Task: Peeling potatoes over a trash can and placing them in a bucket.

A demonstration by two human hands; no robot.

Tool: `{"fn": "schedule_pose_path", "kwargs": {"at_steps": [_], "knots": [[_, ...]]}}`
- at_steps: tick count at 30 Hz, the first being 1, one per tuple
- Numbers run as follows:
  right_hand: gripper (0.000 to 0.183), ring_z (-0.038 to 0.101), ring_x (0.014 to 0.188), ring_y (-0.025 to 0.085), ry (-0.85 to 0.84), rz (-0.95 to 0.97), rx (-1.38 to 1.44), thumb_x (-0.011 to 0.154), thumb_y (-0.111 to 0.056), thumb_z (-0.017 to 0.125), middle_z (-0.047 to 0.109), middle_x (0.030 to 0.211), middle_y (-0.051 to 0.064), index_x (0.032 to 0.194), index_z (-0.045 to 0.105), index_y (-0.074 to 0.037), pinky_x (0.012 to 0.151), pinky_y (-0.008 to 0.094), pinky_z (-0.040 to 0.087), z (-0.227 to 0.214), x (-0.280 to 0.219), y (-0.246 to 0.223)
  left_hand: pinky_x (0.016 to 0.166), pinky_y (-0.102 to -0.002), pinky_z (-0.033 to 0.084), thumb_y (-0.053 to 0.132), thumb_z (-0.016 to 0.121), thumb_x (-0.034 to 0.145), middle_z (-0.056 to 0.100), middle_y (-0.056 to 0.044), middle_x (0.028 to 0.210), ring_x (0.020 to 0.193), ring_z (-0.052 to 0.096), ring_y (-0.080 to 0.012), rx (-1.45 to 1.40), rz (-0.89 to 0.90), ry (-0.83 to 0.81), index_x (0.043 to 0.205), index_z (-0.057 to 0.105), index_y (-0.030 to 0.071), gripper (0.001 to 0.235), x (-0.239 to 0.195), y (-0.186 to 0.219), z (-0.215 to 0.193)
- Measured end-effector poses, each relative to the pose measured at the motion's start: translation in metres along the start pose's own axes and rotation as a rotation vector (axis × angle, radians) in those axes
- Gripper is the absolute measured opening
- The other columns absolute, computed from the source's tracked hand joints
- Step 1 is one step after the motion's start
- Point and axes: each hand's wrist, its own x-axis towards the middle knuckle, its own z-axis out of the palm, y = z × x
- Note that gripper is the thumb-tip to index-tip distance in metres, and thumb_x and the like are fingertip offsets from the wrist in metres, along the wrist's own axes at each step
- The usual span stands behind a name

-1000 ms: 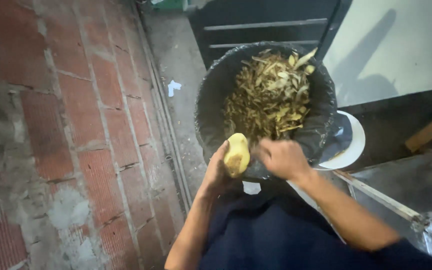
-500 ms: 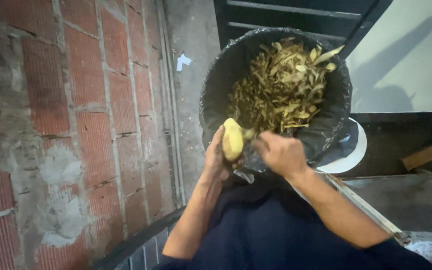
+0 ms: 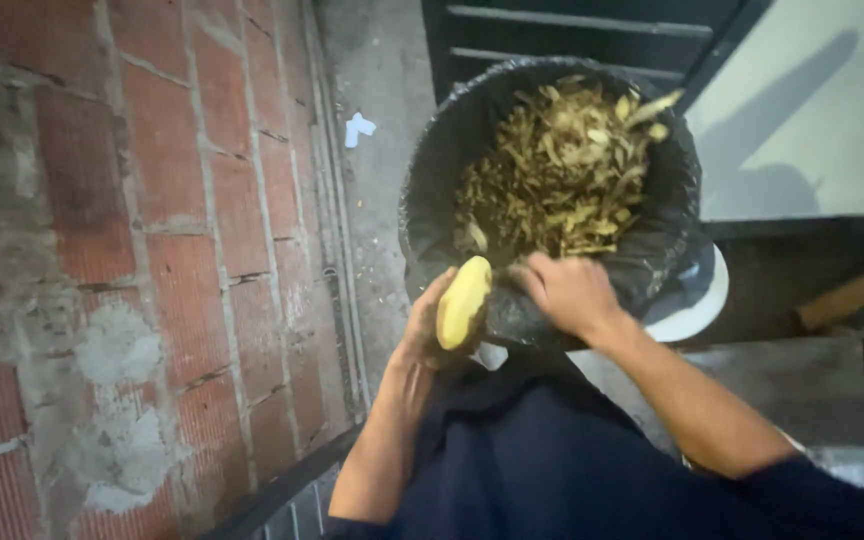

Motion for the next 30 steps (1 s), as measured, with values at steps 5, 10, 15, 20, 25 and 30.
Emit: {"fn": "schedule_pose_path", "kwargs": {"at_steps": [5,10,15,20,25,30], "knots": [[0.04,0.069,0.074,0.046,0.092,0.209,-0.08,0.101,-0.044,0.055,0.07,0.074,0.021,0.091,0.073,-0.01,0.065,0.054,0.053,-0.003,0.005,0.0,0.063,-0.031,0.057,0.047,0.047,0.106,0.072,-0.01,0.097,0.074,0.069,-0.0195,0.121,0.221,-0.142,0.13,0.061,-0.001,0.055,-0.004,0.021,0.013],[0.038,0.069,0.071,0.043,0.229,0.19,0.206,0.101,-0.04,0.056,0.068,0.072,0.02,0.095,0.072,-0.006,0.059,0.049,0.052,-0.01,-0.018,-0.04,0.07,-0.033,0.058,0.041,0.05,0.105,0.071,-0.011,0.105,0.085,0.068,-0.0213,0.419,0.348,-0.075,0.134,0.056,0.001,0.051,-0.001,0.049,0.028],[0.041,0.066,0.065,0.041,0.349,0.238,0.209,0.102,-0.043,0.057,0.064,0.066,0.019,0.096,0.07,-0.004,0.057,0.046,0.049,0.018,-0.031,-0.038,0.088,-0.037,0.063,0.036,0.062,0.101,0.068,-0.016,0.122,0.105,0.07,-0.0252,0.4,0.248,-0.234,0.139,0.055,0.0,0.053,0.008,0.074,0.03],[0.054,0.053,0.059,0.02,0.396,0.647,0.651,0.111,-0.044,0.048,0.061,0.065,0.006,0.096,0.07,0.002,0.056,0.041,0.044,0.068,-0.031,-0.026,0.081,-0.048,0.062,0.011,0.086,0.078,0.061,-0.014,0.121,0.104,0.069,-0.0282,0.593,0.25,-0.424,0.127,0.042,0.005,0.066,-0.006,0.091,0.037],[0.051,0.06,0.079,0.017,0.538,0.429,0.735,0.111,-0.04,0.047,0.07,0.087,0.001,0.108,0.07,0.005,0.072,0.04,0.049,0.063,-0.025,-0.055,0.087,-0.039,0.059,0.001,0.083,0.078,0.06,-0.014,0.122,0.108,0.065,-0.024,0.763,0.109,-0.449,0.132,0.043,0.006,0.068,0.004,0.094,0.031],[0.041,0.069,0.085,0.034,0.527,0.385,0.449,0.111,-0.036,0.052,0.072,0.089,0.017,0.108,0.07,0.001,0.073,0.043,0.053,0.055,-0.032,-0.079,0.09,-0.032,0.059,0.001,0.081,0.074,0.064,-0.008,0.128,0.109,0.067,-0.0181,0.776,0.017,-0.453,0.147,0.041,0.008,0.083,-0.023,0.105,0.057]]}}
